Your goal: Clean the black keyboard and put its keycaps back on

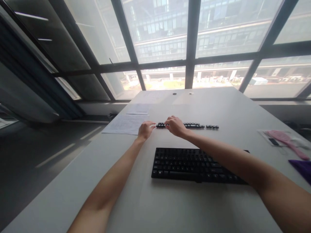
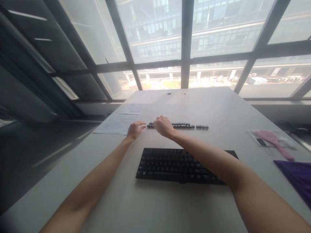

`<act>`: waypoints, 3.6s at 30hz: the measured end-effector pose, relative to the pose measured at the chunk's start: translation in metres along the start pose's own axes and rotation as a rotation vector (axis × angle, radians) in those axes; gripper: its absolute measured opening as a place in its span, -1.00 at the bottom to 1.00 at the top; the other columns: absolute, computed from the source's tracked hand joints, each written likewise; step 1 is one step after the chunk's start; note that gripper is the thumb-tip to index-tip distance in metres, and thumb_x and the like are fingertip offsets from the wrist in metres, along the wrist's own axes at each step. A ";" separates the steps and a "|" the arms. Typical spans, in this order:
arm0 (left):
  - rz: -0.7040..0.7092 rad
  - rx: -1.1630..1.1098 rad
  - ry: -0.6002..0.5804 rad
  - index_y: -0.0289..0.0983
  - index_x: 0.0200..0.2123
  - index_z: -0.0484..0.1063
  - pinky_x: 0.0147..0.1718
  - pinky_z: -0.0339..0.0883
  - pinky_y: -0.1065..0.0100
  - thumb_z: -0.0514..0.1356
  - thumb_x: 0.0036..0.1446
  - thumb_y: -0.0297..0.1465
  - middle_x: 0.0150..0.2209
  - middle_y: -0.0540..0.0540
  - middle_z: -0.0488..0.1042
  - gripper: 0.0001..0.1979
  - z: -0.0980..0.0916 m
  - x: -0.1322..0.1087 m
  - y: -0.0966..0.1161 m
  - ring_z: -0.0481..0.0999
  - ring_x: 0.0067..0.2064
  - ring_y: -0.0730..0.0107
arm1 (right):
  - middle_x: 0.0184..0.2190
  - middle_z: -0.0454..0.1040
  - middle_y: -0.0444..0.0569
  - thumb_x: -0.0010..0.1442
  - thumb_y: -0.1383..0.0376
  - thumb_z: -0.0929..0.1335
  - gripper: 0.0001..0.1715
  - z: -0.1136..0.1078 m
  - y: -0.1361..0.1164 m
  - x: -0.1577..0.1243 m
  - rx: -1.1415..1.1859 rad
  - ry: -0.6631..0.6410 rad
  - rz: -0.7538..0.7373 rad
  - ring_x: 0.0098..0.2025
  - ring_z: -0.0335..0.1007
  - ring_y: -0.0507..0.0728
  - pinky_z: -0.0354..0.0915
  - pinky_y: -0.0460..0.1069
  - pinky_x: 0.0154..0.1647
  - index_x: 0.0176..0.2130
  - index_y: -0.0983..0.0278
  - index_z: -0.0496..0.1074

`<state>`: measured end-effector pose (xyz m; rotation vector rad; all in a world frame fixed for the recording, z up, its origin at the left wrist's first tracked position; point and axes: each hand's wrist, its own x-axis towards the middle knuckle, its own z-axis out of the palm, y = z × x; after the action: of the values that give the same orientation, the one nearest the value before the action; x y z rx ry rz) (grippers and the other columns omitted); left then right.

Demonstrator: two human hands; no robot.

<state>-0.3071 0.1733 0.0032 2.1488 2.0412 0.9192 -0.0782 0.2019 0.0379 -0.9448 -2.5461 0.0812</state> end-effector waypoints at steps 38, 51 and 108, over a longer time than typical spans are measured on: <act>-0.133 -0.678 -0.354 -0.29 -0.26 0.66 -0.15 0.49 0.32 0.37 0.08 -0.30 -0.25 -0.14 0.67 -0.81 -0.052 -0.127 0.042 0.64 -0.20 0.25 | -0.48 0.57 -0.10 0.10 0.37 0.44 -0.93 0.009 -0.067 -0.078 0.749 -0.155 0.174 -0.42 0.43 0.04 0.26 -0.09 -0.38 -0.37 0.31 0.60; 0.090 -0.581 -0.266 -0.25 -0.28 0.66 -0.18 0.48 0.36 0.31 0.18 -0.41 -0.24 -0.11 0.64 -0.90 -0.052 -0.133 0.045 0.61 -0.22 0.33 | -0.42 0.57 -0.07 0.10 0.44 0.43 -0.91 0.010 -0.073 -0.079 0.592 -0.122 0.083 -0.38 0.40 0.05 0.24 -0.07 -0.31 -0.38 0.30 0.59; 0.202 0.111 0.038 -0.15 0.03 0.58 -0.02 0.39 0.17 0.23 0.29 -0.41 -0.09 -0.17 0.52 -0.73 0.032 -0.014 0.026 0.40 -0.02 0.12 | 0.04 0.40 0.20 0.37 0.31 0.28 -0.70 0.042 0.005 -0.001 -0.139 -0.007 0.052 0.08 0.18 0.32 0.13 0.14 0.00 -0.02 0.27 0.56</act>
<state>-0.2690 0.1681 -0.0177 2.4503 1.9632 0.8926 -0.0913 0.2086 -0.0019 -1.0647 -2.5604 -0.0792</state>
